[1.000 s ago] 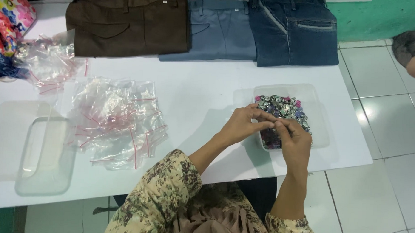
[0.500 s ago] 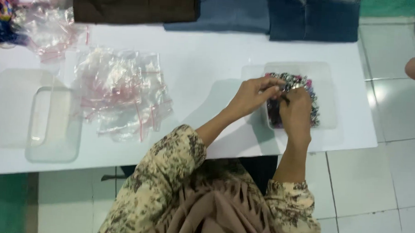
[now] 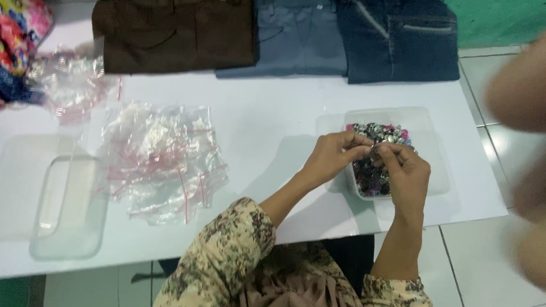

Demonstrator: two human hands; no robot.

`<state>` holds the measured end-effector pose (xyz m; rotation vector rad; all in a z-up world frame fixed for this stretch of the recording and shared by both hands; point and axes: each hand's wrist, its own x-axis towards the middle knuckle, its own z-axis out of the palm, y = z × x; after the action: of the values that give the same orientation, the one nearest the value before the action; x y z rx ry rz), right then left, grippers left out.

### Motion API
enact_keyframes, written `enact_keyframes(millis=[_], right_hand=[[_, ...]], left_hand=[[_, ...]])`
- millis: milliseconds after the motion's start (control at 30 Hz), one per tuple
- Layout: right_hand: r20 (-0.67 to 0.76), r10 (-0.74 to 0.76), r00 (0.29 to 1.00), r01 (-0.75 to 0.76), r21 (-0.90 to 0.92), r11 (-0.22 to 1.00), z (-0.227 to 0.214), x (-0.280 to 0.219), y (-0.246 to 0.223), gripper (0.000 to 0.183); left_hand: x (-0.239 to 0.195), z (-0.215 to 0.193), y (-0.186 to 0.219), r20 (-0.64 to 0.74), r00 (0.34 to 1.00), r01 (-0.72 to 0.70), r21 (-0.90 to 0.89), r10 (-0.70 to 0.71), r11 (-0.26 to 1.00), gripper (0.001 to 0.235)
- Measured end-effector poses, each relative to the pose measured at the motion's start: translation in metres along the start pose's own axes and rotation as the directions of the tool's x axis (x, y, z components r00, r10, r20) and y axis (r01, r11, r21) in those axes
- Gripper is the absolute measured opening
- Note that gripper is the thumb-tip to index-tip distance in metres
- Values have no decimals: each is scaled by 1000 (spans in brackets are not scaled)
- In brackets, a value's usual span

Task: Bagging small metal buttons into plastic zip-lock bags

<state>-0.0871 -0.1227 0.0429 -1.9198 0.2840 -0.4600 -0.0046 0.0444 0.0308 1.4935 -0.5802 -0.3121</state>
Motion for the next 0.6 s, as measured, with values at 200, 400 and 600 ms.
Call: enact_keyframes(millis=[200,400,600], right_hand=[[33,35,999,-38,110,993,-1,-1,-8,15],[56,20,998,-25,87,996,1,-1,1,14],[89,-19,996,8,123,992,3,-7,-17,21]], left_hand=[[0,-1,9,6,1000,6,27,-7,1000,21],[-1,5,6,-9,999,-48,68,49,997,18],[-5,-5,12,-13,1000,-11,-38,11,999,16]])
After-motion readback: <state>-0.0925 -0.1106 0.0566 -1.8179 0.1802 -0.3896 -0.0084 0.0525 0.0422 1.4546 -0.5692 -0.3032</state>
